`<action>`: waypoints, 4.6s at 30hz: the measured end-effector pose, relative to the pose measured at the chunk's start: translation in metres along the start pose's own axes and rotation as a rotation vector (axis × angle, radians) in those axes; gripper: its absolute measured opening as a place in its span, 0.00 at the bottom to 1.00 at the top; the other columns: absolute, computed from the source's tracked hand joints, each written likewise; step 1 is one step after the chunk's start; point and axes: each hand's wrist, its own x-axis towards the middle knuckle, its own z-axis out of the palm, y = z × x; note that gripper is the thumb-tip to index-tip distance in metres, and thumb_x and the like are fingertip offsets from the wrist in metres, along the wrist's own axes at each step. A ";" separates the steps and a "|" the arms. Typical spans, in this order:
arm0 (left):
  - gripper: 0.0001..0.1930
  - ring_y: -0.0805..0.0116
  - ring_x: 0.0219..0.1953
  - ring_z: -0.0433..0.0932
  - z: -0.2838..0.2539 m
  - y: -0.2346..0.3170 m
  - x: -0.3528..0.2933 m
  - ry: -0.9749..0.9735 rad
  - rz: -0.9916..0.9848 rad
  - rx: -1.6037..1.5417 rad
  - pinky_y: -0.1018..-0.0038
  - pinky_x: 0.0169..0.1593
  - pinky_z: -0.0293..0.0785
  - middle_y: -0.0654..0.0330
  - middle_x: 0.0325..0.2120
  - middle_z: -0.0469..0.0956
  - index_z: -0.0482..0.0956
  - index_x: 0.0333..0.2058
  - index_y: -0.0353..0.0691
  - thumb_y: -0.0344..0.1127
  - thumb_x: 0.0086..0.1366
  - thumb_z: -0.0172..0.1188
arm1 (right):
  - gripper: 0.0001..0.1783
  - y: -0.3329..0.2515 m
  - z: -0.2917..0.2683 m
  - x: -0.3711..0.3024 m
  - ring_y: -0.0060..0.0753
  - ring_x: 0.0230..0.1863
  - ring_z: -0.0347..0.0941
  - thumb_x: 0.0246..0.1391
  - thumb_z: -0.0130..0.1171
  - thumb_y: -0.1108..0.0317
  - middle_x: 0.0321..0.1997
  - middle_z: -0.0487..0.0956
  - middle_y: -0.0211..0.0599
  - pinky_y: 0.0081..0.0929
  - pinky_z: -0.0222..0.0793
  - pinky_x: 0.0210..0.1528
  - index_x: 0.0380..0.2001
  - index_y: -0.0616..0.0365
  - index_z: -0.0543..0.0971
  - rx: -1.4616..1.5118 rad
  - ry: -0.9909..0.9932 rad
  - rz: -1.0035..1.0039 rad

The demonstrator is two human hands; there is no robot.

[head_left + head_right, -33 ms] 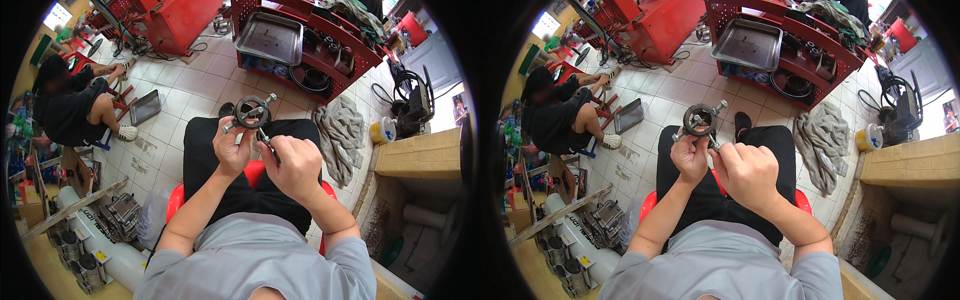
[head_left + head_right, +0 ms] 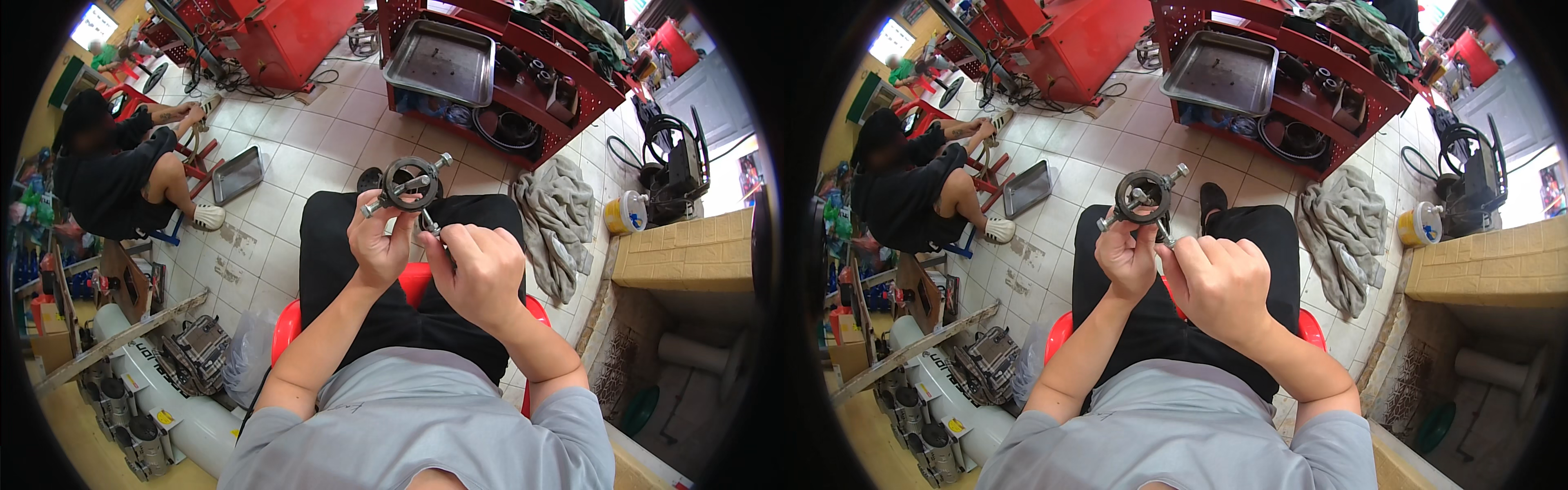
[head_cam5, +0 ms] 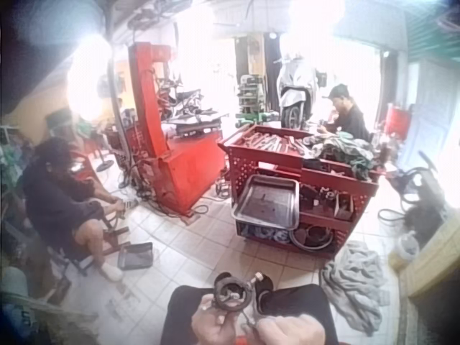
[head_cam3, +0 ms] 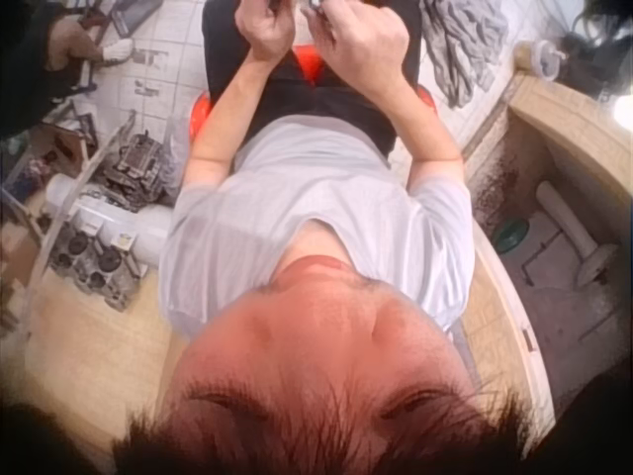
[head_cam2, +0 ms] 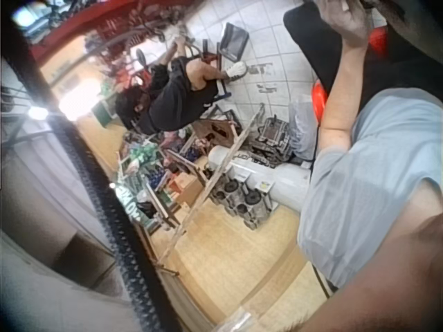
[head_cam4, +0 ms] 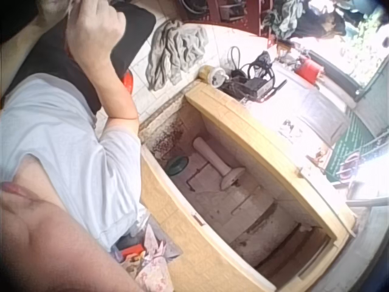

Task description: The person sits on a low stool in a workshop and assembles a mechanical component, likely a carburetor, on their lap. They insert a metal rod into the central housing and then attach a circular metal ring, securing it by tightening screws with their fingers.

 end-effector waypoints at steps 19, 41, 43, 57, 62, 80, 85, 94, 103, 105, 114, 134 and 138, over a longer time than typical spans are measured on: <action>0.08 0.63 0.36 0.77 -0.006 -0.005 0.005 -0.070 0.238 0.030 0.74 0.32 0.76 0.57 0.33 0.81 0.81 0.33 0.35 0.18 0.55 0.64 | 0.15 -0.002 -0.005 0.001 0.29 0.13 0.64 0.46 0.68 0.59 0.14 0.67 0.28 0.27 0.54 0.19 0.25 0.55 0.73 0.008 -0.019 0.067; 0.08 0.66 0.35 0.78 -0.005 -0.008 0.005 -0.061 0.260 0.068 0.77 0.30 0.75 0.58 0.34 0.81 0.81 0.34 0.36 0.19 0.55 0.65 | 0.12 -0.003 -0.001 -0.002 0.30 0.14 0.65 0.48 0.66 0.63 0.15 0.70 0.28 0.27 0.56 0.19 0.29 0.56 0.74 0.012 -0.007 0.063; 0.08 0.66 0.35 0.78 -0.003 -0.007 0.003 -0.053 0.235 0.055 0.77 0.30 0.75 0.57 0.35 0.81 0.81 0.34 0.36 0.19 0.55 0.65 | 0.12 -0.002 -0.002 -0.001 0.30 0.14 0.66 0.47 0.66 0.63 0.16 0.70 0.28 0.27 0.56 0.19 0.29 0.56 0.74 0.014 -0.025 0.059; 0.08 0.64 0.35 0.78 -0.006 -0.004 0.005 -0.069 0.215 0.065 0.75 0.32 0.75 0.57 0.34 0.81 0.81 0.35 0.37 0.19 0.56 0.65 | 0.11 -0.005 -0.010 0.002 0.30 0.14 0.66 0.52 0.64 0.63 0.16 0.70 0.29 0.28 0.56 0.19 0.28 0.56 0.74 0.052 -0.062 0.127; 0.09 0.64 0.35 0.78 -0.004 -0.005 0.006 -0.059 0.246 0.063 0.75 0.33 0.74 0.57 0.34 0.81 0.81 0.35 0.37 0.19 0.55 0.65 | 0.12 0.001 -0.004 -0.002 0.31 0.15 0.66 0.51 0.65 0.61 0.16 0.70 0.29 0.27 0.56 0.19 0.27 0.56 0.74 0.012 -0.032 0.060; 0.08 0.61 0.35 0.78 -0.004 -0.003 0.010 -0.059 0.253 0.076 0.71 0.36 0.73 0.60 0.33 0.82 0.81 0.32 0.37 0.21 0.53 0.66 | 0.12 0.004 -0.001 -0.001 0.31 0.15 0.64 0.49 0.65 0.61 0.17 0.69 0.29 0.28 0.55 0.19 0.28 0.56 0.74 -0.003 0.016 0.023; 0.09 0.62 0.36 0.78 -0.003 0.001 0.010 -0.040 0.183 0.052 0.69 0.41 0.71 0.63 0.33 0.83 0.83 0.32 0.38 0.22 0.50 0.68 | 0.11 -0.004 -0.009 0.005 0.31 0.15 0.65 0.50 0.64 0.63 0.17 0.69 0.29 0.29 0.55 0.20 0.27 0.56 0.74 0.036 0.017 0.098; 0.08 0.63 0.35 0.77 -0.004 -0.002 0.010 -0.062 0.248 0.115 0.73 0.33 0.74 0.58 0.33 0.81 0.82 0.32 0.36 0.19 0.53 0.66 | 0.11 0.000 -0.005 0.002 0.31 0.15 0.65 0.50 0.64 0.63 0.17 0.69 0.29 0.29 0.56 0.19 0.26 0.55 0.73 -0.019 0.018 0.072; 0.09 0.62 0.34 0.78 -0.002 0.002 0.010 -0.047 0.234 0.109 0.68 0.40 0.68 0.63 0.33 0.83 0.83 0.32 0.38 0.22 0.50 0.68 | 0.13 0.000 -0.008 0.003 0.31 0.15 0.65 0.49 0.65 0.60 0.17 0.69 0.29 0.28 0.56 0.19 0.26 0.55 0.73 -0.048 -0.033 0.082; 0.08 0.62 0.35 0.77 -0.004 0.001 0.011 -0.073 0.253 0.102 0.70 0.35 0.72 0.59 0.33 0.81 0.81 0.31 0.36 0.21 0.52 0.67 | 0.13 -0.002 -0.012 0.006 0.31 0.15 0.65 0.49 0.65 0.61 0.17 0.69 0.29 0.28 0.56 0.19 0.26 0.55 0.73 -0.013 -0.026 0.116; 0.07 0.62 0.34 0.77 -0.004 0.001 0.011 -0.078 0.266 0.112 0.73 0.32 0.74 0.56 0.33 0.80 0.80 0.30 0.34 0.19 0.53 0.67 | 0.13 -0.001 -0.012 0.005 0.31 0.15 0.66 0.49 0.66 0.63 0.16 0.69 0.29 0.28 0.58 0.19 0.27 0.56 0.73 -0.004 -0.035 0.107; 0.09 0.60 0.34 0.77 0.000 -0.003 0.002 -0.048 0.148 0.065 0.67 0.40 0.69 0.61 0.32 0.82 0.82 0.32 0.37 0.23 0.50 0.68 | 0.12 0.001 -0.007 0.002 0.31 0.13 0.66 0.52 0.64 0.61 0.15 0.70 0.29 0.28 0.57 0.18 0.28 0.55 0.73 -0.001 -0.027 0.096; 0.07 0.63 0.33 0.77 -0.001 -0.006 0.007 -0.064 0.238 0.091 0.72 0.34 0.72 0.58 0.33 0.81 0.81 0.32 0.36 0.21 0.53 0.67 | 0.12 0.001 -0.004 0.000 0.31 0.13 0.65 0.51 0.64 0.60 0.15 0.69 0.29 0.27 0.57 0.18 0.28 0.56 0.74 -0.010 -0.021 0.127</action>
